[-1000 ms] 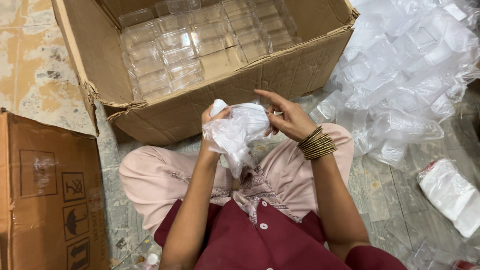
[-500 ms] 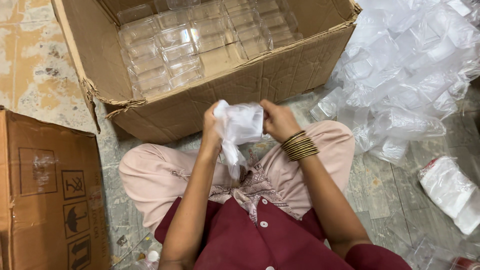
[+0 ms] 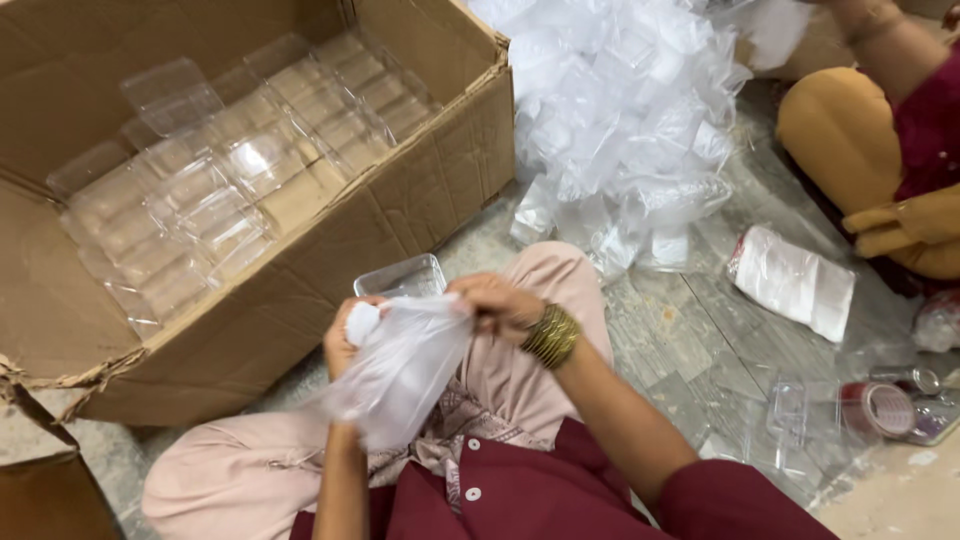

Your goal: The person sits on the floor and wraps clear plastic containers with white foam wrap, then places the wrapped containers into a cardboard box, arranging them inside. They repeat this wrap-and-pack cycle and occasionally reposition containers already in the box.

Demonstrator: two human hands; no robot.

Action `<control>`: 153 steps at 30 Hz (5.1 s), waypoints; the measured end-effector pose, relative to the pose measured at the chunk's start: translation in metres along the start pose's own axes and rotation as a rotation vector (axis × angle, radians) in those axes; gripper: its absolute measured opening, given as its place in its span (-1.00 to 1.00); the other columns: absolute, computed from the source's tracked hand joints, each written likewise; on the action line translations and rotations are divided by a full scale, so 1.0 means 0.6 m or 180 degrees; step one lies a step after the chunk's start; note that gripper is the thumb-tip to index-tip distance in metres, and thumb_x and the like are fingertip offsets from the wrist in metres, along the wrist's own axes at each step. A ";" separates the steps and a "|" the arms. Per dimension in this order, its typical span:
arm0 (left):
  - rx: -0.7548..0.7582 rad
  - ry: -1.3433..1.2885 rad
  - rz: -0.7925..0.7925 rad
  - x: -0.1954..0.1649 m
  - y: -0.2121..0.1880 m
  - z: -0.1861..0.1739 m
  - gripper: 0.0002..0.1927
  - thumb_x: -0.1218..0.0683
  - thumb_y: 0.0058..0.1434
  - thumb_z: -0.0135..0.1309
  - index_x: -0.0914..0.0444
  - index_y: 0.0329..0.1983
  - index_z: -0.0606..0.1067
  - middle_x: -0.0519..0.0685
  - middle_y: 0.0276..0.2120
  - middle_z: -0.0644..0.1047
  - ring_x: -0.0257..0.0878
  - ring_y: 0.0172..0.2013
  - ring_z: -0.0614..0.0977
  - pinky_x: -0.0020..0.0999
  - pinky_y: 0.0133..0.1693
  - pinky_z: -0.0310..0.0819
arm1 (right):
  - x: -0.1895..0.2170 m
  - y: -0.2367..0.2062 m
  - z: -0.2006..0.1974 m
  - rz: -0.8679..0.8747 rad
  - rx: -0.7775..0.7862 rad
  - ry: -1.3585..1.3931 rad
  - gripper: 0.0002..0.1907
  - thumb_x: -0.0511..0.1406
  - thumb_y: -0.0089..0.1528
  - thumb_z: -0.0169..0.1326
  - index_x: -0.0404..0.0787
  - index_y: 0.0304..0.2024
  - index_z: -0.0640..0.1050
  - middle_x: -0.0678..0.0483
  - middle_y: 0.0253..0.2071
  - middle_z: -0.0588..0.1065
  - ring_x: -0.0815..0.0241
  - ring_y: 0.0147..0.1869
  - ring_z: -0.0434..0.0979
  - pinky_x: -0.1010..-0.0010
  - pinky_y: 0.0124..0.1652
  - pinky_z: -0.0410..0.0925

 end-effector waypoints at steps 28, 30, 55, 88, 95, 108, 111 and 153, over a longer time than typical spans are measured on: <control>-0.0735 -0.0300 -0.0422 -0.023 -0.049 -0.047 -0.81 0.04 0.26 0.25 0.25 -0.30 0.55 -0.23 -0.43 0.50 -0.47 -0.40 0.44 -0.52 -0.34 0.34 | 0.057 0.097 0.075 -0.0954 -0.0235 -0.5026 -0.12 -0.07 0.03 0.36 -0.18 0.30 0.29 -0.20 0.22 0.32 -0.14 0.33 0.36 0.12 0.28 0.31; -0.0779 -0.0397 -0.0423 -0.025 -0.052 -0.052 -0.82 0.04 0.24 0.25 0.24 -0.31 0.55 -0.24 -0.43 0.52 -0.48 -0.40 0.47 -0.53 -0.33 0.37 | 0.083 0.089 0.090 -0.1326 -0.0184 -0.5184 -0.09 -0.04 0.06 0.37 -0.23 0.32 0.25 -0.20 0.22 0.34 -0.15 0.34 0.35 0.08 0.28 0.26; -0.0510 -0.0930 -0.0331 -0.058 -0.065 -0.033 -0.88 0.14 0.25 0.27 0.26 -0.21 0.60 -0.20 -0.33 0.57 -0.48 -0.29 0.52 -0.57 -0.21 0.40 | 0.003 0.023 0.233 -0.1673 -0.0754 -0.3614 -0.80 -0.33 0.39 0.07 -0.36 -0.28 0.55 0.04 -0.39 0.50 0.27 -0.33 0.46 0.42 -0.31 0.34; -0.0137 -0.1953 -0.0890 -0.017 -0.081 -0.027 -0.75 0.17 0.16 0.32 0.25 -0.13 0.55 -0.10 -0.27 0.63 -0.35 -0.23 0.62 -0.45 -0.14 0.51 | -0.021 0.018 0.196 -0.1957 -0.0981 -0.4138 -0.81 -0.32 0.36 0.09 -0.35 -0.26 0.59 0.07 -0.38 0.53 0.31 -0.40 0.50 0.47 -0.37 0.37; 0.0350 -0.1821 -0.1208 -0.017 -0.095 -0.023 -0.65 0.13 0.12 0.36 0.25 -0.06 0.52 -0.12 -0.22 0.61 -0.35 -0.19 0.62 -0.40 -0.10 0.54 | -0.043 0.022 0.135 -0.0486 -0.0096 0.0282 -0.75 -0.22 0.52 -0.08 -0.25 -0.17 0.46 0.16 -0.39 0.45 0.38 -0.35 0.41 0.51 -0.26 0.39; 0.1032 -0.2206 -0.2026 0.021 -0.111 -0.037 -0.58 0.07 0.14 0.27 0.28 0.04 0.48 -0.03 -0.15 0.59 -0.31 -0.20 0.63 -0.40 -0.18 0.58 | -0.019 -0.022 0.081 -0.0112 0.0165 -0.0083 -0.72 -0.15 0.39 -0.02 -0.22 -0.24 0.51 0.20 -0.40 0.44 0.39 -0.32 0.38 0.48 -0.25 0.39; 0.1376 -0.2245 -0.2039 0.033 -0.115 -0.038 -0.57 0.09 0.11 0.20 0.29 0.05 0.49 -0.04 -0.13 0.61 -0.32 -0.19 0.64 -0.42 -0.16 0.58 | -0.001 -0.029 0.084 -0.0442 0.0638 0.1055 -0.80 -0.24 0.53 -0.04 -0.25 -0.08 0.49 0.20 -0.34 0.46 0.36 -0.30 0.41 0.34 -0.06 0.46; 0.0478 -0.0222 -0.0390 0.137 0.040 -0.047 -0.83 0.13 0.27 0.13 0.36 -0.19 0.56 -0.09 -0.37 0.57 -0.34 -0.38 0.54 -0.40 -0.35 0.43 | -0.097 0.060 -0.049 -0.0539 -0.0973 -0.0707 -0.87 -0.46 0.24 0.05 -0.22 -0.17 0.55 0.12 -0.28 0.55 0.36 -0.27 0.54 0.54 -0.27 0.45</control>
Point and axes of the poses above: each hand's wrist, its own y-axis towards the middle knuckle, its own z-axis out of the palm, x = y × z, the point moved 2 cm from there along y, towards the middle knuckle
